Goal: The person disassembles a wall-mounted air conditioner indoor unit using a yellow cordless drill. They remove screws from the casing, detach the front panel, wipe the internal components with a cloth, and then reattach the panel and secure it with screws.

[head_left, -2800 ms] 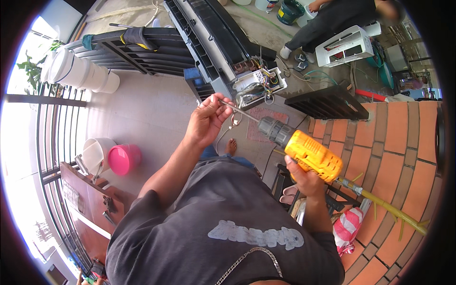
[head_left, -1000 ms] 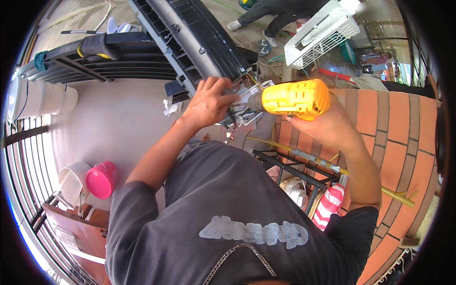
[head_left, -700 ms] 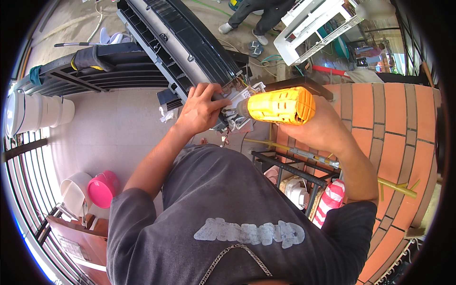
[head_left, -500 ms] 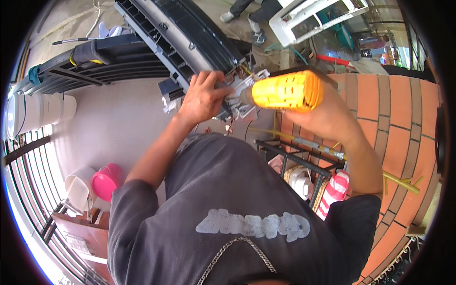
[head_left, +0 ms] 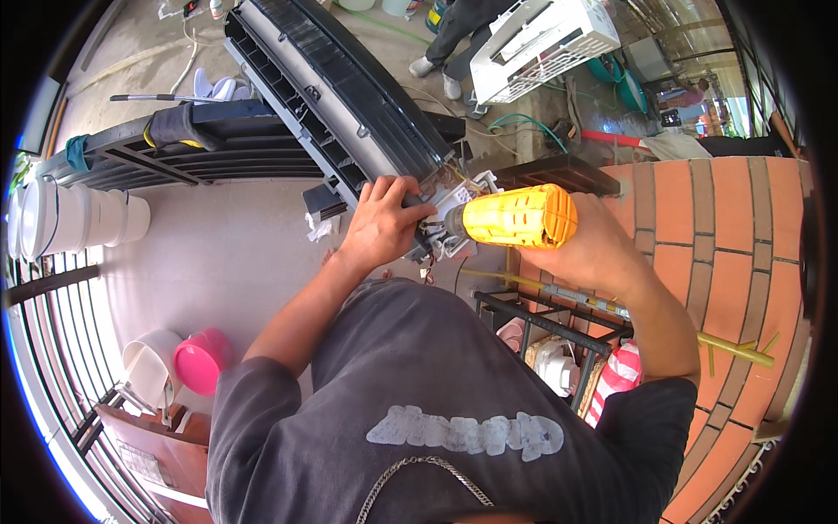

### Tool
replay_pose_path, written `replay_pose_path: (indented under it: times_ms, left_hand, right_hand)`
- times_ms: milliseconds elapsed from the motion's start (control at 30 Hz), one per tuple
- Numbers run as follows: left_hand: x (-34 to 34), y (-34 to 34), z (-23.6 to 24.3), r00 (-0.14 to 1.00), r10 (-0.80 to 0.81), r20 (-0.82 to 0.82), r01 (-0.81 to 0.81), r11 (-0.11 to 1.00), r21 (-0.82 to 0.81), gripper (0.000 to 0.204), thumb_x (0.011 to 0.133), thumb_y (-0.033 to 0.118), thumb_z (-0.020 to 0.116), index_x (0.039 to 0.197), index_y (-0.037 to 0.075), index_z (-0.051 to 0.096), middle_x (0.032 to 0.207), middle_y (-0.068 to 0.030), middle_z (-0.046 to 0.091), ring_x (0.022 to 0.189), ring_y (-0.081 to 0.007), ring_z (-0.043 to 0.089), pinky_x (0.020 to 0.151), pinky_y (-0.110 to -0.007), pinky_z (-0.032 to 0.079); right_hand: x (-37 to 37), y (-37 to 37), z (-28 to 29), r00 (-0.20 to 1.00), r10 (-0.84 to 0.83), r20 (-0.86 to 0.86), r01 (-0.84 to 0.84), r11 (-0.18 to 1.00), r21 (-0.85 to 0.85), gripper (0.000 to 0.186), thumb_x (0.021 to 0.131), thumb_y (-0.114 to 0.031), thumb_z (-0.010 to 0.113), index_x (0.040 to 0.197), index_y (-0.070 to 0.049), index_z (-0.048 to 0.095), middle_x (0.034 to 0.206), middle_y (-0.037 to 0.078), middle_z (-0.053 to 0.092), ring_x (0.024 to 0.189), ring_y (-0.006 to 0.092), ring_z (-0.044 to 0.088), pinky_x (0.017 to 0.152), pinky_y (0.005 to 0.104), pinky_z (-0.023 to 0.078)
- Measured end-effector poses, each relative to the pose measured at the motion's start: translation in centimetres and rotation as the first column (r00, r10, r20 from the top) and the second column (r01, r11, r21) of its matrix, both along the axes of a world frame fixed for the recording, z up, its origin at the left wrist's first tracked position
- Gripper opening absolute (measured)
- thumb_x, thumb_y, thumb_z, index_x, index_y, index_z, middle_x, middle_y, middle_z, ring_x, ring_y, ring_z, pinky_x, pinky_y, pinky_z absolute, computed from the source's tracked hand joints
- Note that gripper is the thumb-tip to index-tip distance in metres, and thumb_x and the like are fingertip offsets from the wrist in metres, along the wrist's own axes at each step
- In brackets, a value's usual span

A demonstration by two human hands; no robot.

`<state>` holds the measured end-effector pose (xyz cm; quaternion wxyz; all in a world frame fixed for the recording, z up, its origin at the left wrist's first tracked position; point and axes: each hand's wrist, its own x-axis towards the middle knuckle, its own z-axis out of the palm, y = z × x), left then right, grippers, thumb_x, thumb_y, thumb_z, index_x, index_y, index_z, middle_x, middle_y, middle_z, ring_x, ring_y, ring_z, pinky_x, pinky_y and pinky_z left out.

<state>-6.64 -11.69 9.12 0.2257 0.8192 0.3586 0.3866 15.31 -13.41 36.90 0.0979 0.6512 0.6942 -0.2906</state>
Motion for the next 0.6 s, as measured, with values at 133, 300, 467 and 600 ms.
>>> replay_pose_path:
  times_ms: [133,300,467,600]
  left_hand:
    - [0.0,0.1,0.1,1.0,-0.006,0.024,0.006,1.0,-0.001,0.041,0.075,0.0,0.077,0.11,0.019,0.086,0.124,-0.0077,0.063,0.116,-0.0299,0.059,0.097,-0.043,0.047]
    - [0.0,0.1,-0.1,1.0,0.017,0.022,-0.018,1.0,0.016,0.035,0.079,0.003,0.076,0.108,0.021,0.086,0.123,-0.004,0.063,0.115,-0.0278,0.058,0.092,-0.043,0.045]
    - [0.1,0.0,-0.1,1.0,0.025,0.016,-0.025,1.0,-0.001,0.037,0.077,0.001,0.076,0.107,0.021,0.086,0.123,-0.0049,0.063,0.115,-0.029,0.058,0.094,-0.044,0.045]
    - [0.3,-0.2,0.0,0.999,0.039,0.01,-0.039,0.999,-0.01,0.04,0.074,-0.003,0.076,0.106,0.019,0.087,0.124,-0.007,0.063,0.116,-0.031,0.058,0.098,-0.044,0.047]
  right_hand:
    - [0.1,0.0,-0.1,0.999,0.001,0.054,-0.003,0.999,0.037,0.04,0.083,-0.02,0.087,0.118,-0.003,0.077,0.101,0.016,0.082,0.09,0.0316,0.079,0.082,0.0404,0.059]
    - [-0.3,0.1,0.0,0.997,0.056,0.06,-0.059,0.998,0.034,0.04,0.082,-0.019,0.087,0.116,-0.002,0.077,0.1,0.017,0.081,0.09,0.0341,0.078,0.082,0.0413,0.059]
    - [-0.1,-0.3,0.2,0.997,0.039,0.061,-0.042,0.998,0.042,0.035,0.085,-0.023,0.084,0.113,-0.005,0.077,0.101,0.017,0.08,0.095,0.0369,0.077,0.084,0.0442,0.06]
    - [1.0,-0.3,-1.2,0.995,0.104,0.001,-0.103,0.984,0.142,0.03,0.089,-0.03,0.081,0.108,-0.008,0.078,0.098,0.019,0.079,0.097,0.0438,0.075,0.083,0.0502,0.061]
